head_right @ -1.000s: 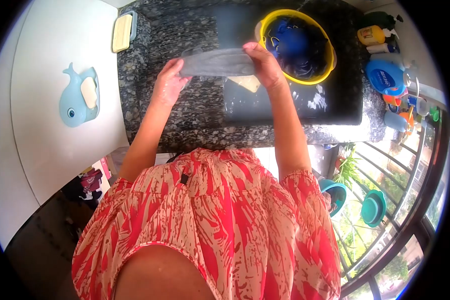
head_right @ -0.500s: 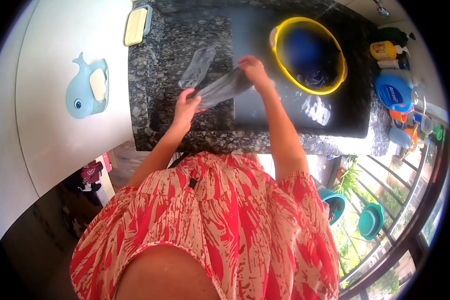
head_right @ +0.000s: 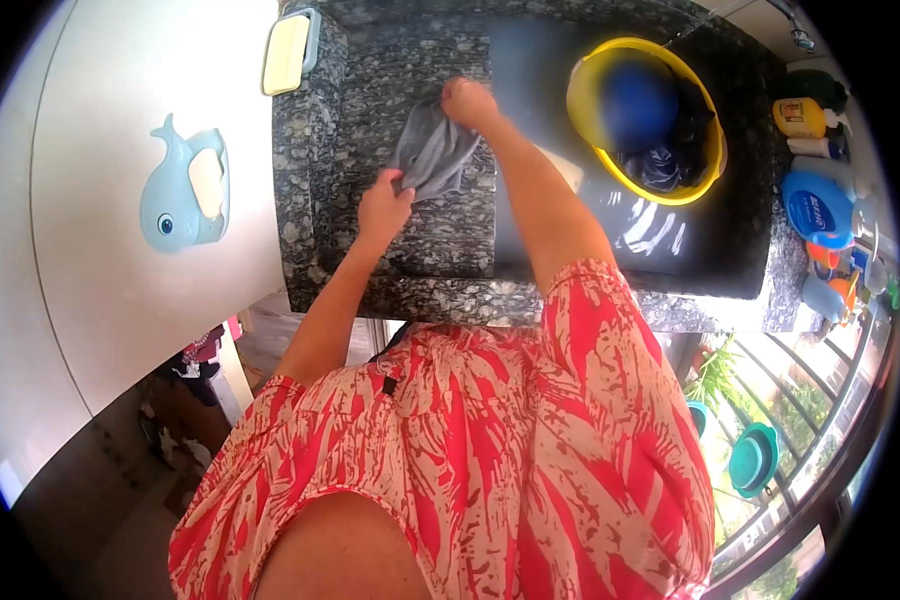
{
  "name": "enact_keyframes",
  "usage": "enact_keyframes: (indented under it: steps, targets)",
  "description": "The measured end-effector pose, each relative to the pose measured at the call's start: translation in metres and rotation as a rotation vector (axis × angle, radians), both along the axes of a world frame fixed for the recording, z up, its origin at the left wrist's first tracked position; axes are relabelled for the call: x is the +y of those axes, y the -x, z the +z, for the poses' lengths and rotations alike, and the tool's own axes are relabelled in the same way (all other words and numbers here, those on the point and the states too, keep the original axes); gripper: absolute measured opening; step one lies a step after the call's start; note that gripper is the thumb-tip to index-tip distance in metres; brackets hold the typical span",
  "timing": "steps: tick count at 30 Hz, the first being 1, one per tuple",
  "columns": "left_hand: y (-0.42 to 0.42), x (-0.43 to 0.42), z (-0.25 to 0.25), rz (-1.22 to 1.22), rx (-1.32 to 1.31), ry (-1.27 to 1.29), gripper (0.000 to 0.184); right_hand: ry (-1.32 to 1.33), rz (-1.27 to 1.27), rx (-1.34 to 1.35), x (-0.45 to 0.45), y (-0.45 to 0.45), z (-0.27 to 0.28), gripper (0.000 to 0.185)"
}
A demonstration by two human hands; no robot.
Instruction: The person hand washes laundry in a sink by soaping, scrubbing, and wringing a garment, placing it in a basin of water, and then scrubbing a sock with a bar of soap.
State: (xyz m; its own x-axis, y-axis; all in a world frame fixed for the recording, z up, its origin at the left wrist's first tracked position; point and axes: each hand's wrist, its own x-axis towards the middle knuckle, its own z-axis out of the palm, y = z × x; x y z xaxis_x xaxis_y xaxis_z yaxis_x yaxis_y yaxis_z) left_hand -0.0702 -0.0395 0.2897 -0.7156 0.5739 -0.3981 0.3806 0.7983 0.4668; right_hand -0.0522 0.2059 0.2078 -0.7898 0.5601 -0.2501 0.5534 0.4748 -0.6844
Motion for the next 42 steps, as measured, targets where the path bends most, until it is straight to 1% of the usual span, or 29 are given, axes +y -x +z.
enact_keyframes:
  steps: [3,5,6,8,11,13,14,16,17,19,20,22,23,26,27,29,30,31,32,33,34,35,36,37,40,42]
  targets:
    - [0.0,-0.003,-0.018,0.094,-0.094,-0.078,0.044,0.017,-0.019,0.041,0.007,0.001,0.018,0.017]
    - [-0.004,-0.004,-0.011,0.059,-0.126,-0.107,0.042,0.03,-0.036,0.037,0.004,-0.007,0.032,0.019]
    - [-0.006,-0.005,-0.006,0.041,-0.142,-0.12,0.041,0.085,-0.02,0.029,0.008,-0.013,0.026,0.021]
    - [-0.012,-0.009,0.01,0.016,-0.295,-0.131,0.041,0.195,0.011,0.011,0.019,-0.037,0.012,0.026]
    - [-0.021,-0.015,0.015,0.03,-0.449,-0.112,0.04,0.277,-0.043,0.026,0.019,-0.065,0.005,0.028]
    - [-0.023,-0.017,0.017,0.057,-0.544,-0.071,0.038,0.267,-0.024,-0.002,0.017,-0.068,0.008,0.025]
    - [-0.025,-0.016,0.018,0.007,-0.382,-0.035,0.035,0.262,-0.019,-0.014,0.017,-0.068,0.009,0.025]
    - [-0.028,-0.013,0.018,-0.095,-0.057,0.036,0.031,-0.043,-0.044,0.01,0.011,-0.058,0.009,0.026]
    - [-0.026,-0.013,0.015,-0.123,0.101,-0.056,0.03,-0.192,-0.057,0.017,0.006,-0.051,0.009,0.028]
    - [-0.017,-0.011,0.005,-0.184,0.416,-0.24,0.028,-0.196,0.068,0.076,0.003,-0.036,0.014,0.029]
    - [-0.013,-0.007,0.004,-0.252,0.43,-0.245,0.027,-0.197,0.13,0.104,0.001,-0.03,0.015,0.03]
    - [-0.007,0.002,0.004,-0.383,0.467,-0.266,0.024,-0.281,0.248,0.057,-0.008,-0.024,0.017,0.029]
    - [-0.006,0.004,-0.002,-0.38,0.456,-0.236,0.022,-0.325,0.309,0.033,-0.01,-0.023,0.017,0.029]
    - [0.008,0.004,-0.019,-0.277,0.512,-0.176,0.02,-0.382,0.293,0.033,-0.005,-0.022,0.021,0.024]
    - [0.014,0.002,-0.025,-0.272,0.559,-0.21,0.016,-0.315,0.291,0.131,-0.002,-0.021,0.021,0.022]
    - [0.022,-0.001,-0.025,-0.142,0.503,-0.234,0.015,-0.176,0.297,0.33,0.006,-0.018,0.028,0.017]
    - [0.027,-0.004,-0.025,-0.076,0.475,-0.245,0.015,0.061,0.224,0.308,0.009,-0.016,0.031,0.016]
    - [0.039,-0.013,-0.041,0.157,0.205,-0.362,0.02,0.302,0.146,0.282,0.01,-0.015,0.045,0.015]
    - [0.046,-0.014,-0.042,0.386,-0.068,-0.478,0.024,0.536,0.065,0.254,0.01,-0.014,0.056,0.014]
    - [0.047,-0.016,-0.044,0.588,-0.263,-0.635,0.027,0.613,0.024,0.321,0.008,-0.015,0.063,0.014]
    - [0.046,-0.01,-0.021,0.788,-0.462,-0.786,0.029,0.648,-0.03,0.358,0.004,-0.016,0.066,0.013]
    - [0.047,-0.007,-0.005,0.827,-0.591,-0.861,0.03,0.681,-0.082,0.399,0.0,-0.017,0.069,0.013]
    - [0.049,-0.006,0.0,0.842,-0.656,-0.933,0.029,0.716,-0.136,0.44,-0.002,-0.016,0.069,0.012]
    - [0.051,-0.004,0.005,0.856,-0.721,-1.003,0.028,0.879,-0.215,0.394,-0.003,-0.015,0.063,0.011]
    - [0.056,0.002,0.018,0.904,-0.847,-1.137,0.025,0.951,-0.37,0.415,-0.01,-0.01,0.044,0.007]
    - [0.06,0.008,0.022,0.919,-0.916,-1.235,0.024,0.968,-0.355,0.45,-0.009,-0.009,0.029,0.008]
